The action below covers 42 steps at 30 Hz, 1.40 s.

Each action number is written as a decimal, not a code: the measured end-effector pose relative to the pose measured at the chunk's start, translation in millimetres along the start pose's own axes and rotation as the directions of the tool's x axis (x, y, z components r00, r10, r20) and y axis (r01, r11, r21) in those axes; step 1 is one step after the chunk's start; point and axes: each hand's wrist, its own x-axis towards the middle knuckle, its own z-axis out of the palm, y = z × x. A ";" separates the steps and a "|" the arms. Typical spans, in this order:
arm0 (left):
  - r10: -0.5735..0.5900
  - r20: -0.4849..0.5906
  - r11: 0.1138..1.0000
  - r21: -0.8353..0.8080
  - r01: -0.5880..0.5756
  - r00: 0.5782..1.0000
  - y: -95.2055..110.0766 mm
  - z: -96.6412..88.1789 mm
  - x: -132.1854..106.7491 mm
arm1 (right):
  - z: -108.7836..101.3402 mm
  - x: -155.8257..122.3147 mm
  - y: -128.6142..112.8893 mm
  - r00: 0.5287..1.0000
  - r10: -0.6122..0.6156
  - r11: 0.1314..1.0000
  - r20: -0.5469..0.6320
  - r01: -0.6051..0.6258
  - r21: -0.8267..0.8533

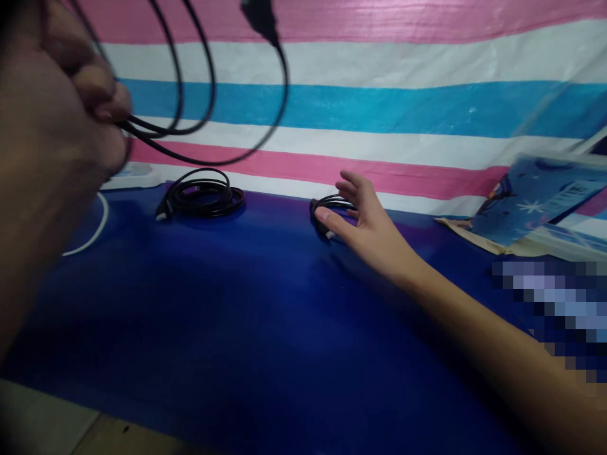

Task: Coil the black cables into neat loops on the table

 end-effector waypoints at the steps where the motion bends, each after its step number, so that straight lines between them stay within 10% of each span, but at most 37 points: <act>1: -0.074 0.070 0.972 -0.218 0.088 0.995 10.4 6.2 -9.4 | 3.1 -1.0 -8.3 1.000 0.004 0.992 -0.007 -0.003 0.127; 4: -0.181 0.350 0.826 -0.453 0.335 0.919 37.4 22.0 -39.4 | 8.1 -2.4 -32.2 0.991 0.024 0.929 -0.131 0.026 0.370; 8: -0.263 0.738 0.574 -0.398 0.716 0.622 50.9 31.2 -64.0 | 0.7 -0.7 -48.7 0.947 0.186 0.901 -0.262 -0.058 0.429; 13: -0.267 0.895 0.505 -0.185 0.843 0.356 43.9 32.3 -69.6 | -14.4 1.1 -48.0 0.914 0.171 0.950 -0.368 -0.054 0.308; 17: -0.316 0.932 0.442 -0.022 0.897 0.178 28.7 40.8 -75.9 | -12.6 -1.5 -42.7 0.981 0.150 0.937 -0.122 -0.102 0.333; 19: -0.382 0.906 0.486 0.028 0.873 0.184 16.5 46.6 -82.4 | -7.8 -3.3 -37.5 0.989 0.146 0.951 0.017 -0.145 0.272; 22: -0.469 0.821 0.659 0.081 0.748 0.325 -3.6 53.2 -93.5 | -2.0 -4.7 -28.7 0.984 0.122 0.990 0.132 -0.130 0.054; 26: -0.454 0.787 0.833 0.209 0.513 0.418 -23.0 58.0 -102.1 | -2.4 -5.6 -22.3 0.986 -0.073 0.958 0.151 0.111 -0.266; 32: 0.038 0.674 0.985 0.099 -0.141 0.738 -20.5 58.4 -97.7 | -6.0 -8.4 -33.7 0.995 0.005 0.960 0.103 0.024 -0.280; 37: 0.410 0.648 0.823 0.041 -0.566 0.643 -3.5 49.8 -96.5 | -4.8 -8.5 -47.8 0.966 0.224 0.975 0.131 -0.224 -0.012; 42: 0.465 0.734 0.651 0.095 -0.753 0.494 1.9 49.3 -96.9 | 0.9 -14.7 -65.2 0.926 0.335 0.904 0.174 -0.368 0.216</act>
